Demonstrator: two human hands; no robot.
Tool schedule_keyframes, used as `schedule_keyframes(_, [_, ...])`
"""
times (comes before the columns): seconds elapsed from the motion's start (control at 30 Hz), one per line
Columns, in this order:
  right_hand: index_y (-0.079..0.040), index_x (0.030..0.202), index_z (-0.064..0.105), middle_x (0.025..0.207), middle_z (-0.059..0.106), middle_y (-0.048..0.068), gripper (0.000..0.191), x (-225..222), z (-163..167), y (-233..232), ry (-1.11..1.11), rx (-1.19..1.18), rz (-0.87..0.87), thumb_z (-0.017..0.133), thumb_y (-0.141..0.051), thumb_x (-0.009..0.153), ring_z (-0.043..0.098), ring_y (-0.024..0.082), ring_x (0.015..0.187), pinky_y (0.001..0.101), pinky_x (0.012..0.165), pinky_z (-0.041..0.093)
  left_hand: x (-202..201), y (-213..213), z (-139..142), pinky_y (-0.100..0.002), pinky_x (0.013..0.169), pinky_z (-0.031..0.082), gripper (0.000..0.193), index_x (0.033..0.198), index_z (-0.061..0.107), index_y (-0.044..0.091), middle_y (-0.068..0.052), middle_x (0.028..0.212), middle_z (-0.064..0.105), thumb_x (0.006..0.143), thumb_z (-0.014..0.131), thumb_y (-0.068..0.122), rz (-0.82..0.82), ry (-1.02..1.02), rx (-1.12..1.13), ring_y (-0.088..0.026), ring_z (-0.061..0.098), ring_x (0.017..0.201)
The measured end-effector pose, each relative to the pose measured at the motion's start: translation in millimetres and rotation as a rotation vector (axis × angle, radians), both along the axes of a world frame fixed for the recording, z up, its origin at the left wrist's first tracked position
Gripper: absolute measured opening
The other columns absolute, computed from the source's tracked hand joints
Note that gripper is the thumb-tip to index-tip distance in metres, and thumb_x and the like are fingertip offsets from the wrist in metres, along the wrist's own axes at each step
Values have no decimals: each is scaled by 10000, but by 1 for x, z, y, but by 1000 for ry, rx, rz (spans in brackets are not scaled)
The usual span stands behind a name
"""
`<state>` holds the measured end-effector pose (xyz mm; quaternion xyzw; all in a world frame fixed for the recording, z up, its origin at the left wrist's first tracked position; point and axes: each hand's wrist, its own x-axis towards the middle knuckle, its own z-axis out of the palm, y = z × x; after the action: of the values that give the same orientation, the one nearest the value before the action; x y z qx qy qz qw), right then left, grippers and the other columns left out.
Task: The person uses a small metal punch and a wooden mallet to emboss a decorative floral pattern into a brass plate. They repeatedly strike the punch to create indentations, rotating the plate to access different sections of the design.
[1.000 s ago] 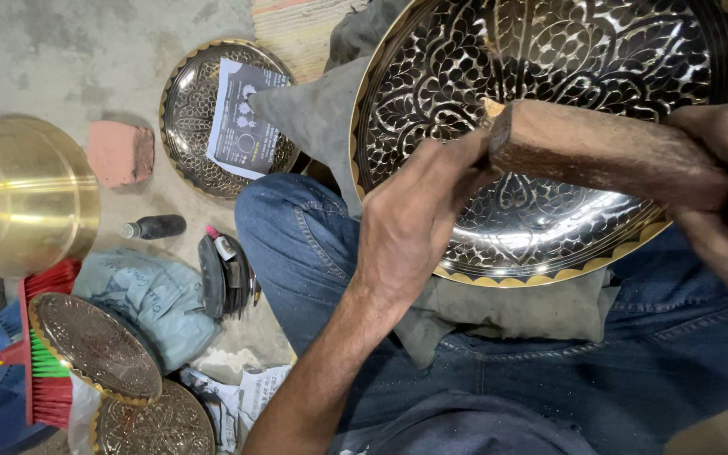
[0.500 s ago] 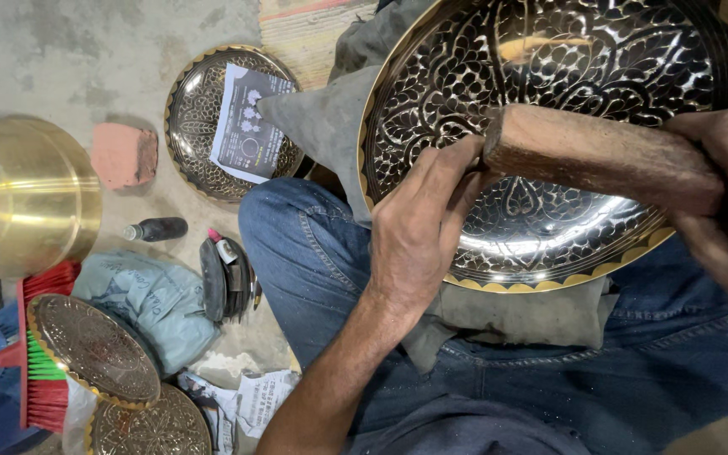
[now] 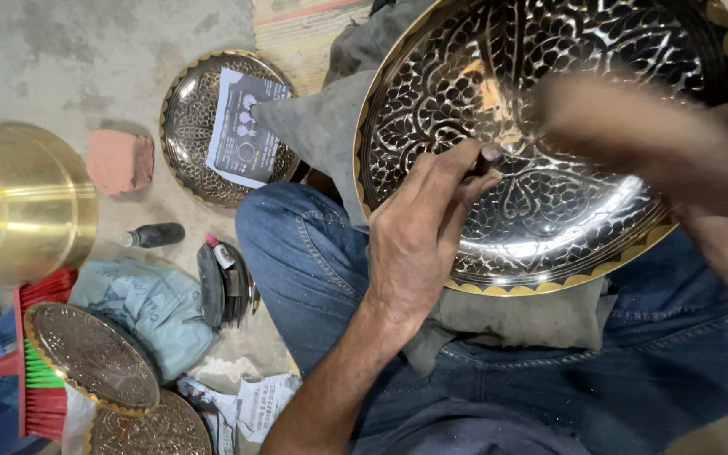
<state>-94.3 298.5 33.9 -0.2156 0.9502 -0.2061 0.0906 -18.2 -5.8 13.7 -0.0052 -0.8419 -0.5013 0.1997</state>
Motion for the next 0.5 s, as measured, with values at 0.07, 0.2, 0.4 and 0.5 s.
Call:
schedule_keyframes(0.07, [33,1396,477,1145,638,204,428,-1,-7,5,-8,-4,-11,570,-69,992,707,256,976,347,833,617,2,-1,3,-267,775,653,366,1373,557,151,-20,1109,691,1043,701,85,12,8,-23,-124,726,904])
schedule_keyframes(0.2, [22,1376,489,1131,640,187,413,-1,-14,14,-9,-21,-40,580,-85,988,709,244,963,340,827,618,-2,2,4,-249,745,658,365,1348,590,177,8,1051,694,1021,747,141,31,14,-10,-105,728,867])
schedule_keyframes(0.4, [6,1346,507,1110,644,162,390,1,6,-3,17,65,-7,596,-108,983,710,225,944,329,819,619,-2,0,3,-250,750,659,364,1364,589,146,-12,1034,685,1029,721,93,14,-24,-20,-121,732,863])
schedule_keyframes(0.5, [-3,1331,516,1100,645,150,380,0,22,-19,25,143,10,604,-119,981,711,215,934,323,815,619,0,-1,4,-226,759,661,388,1407,565,148,-17,1066,689,1052,712,97,0,26,11,-112,746,907])
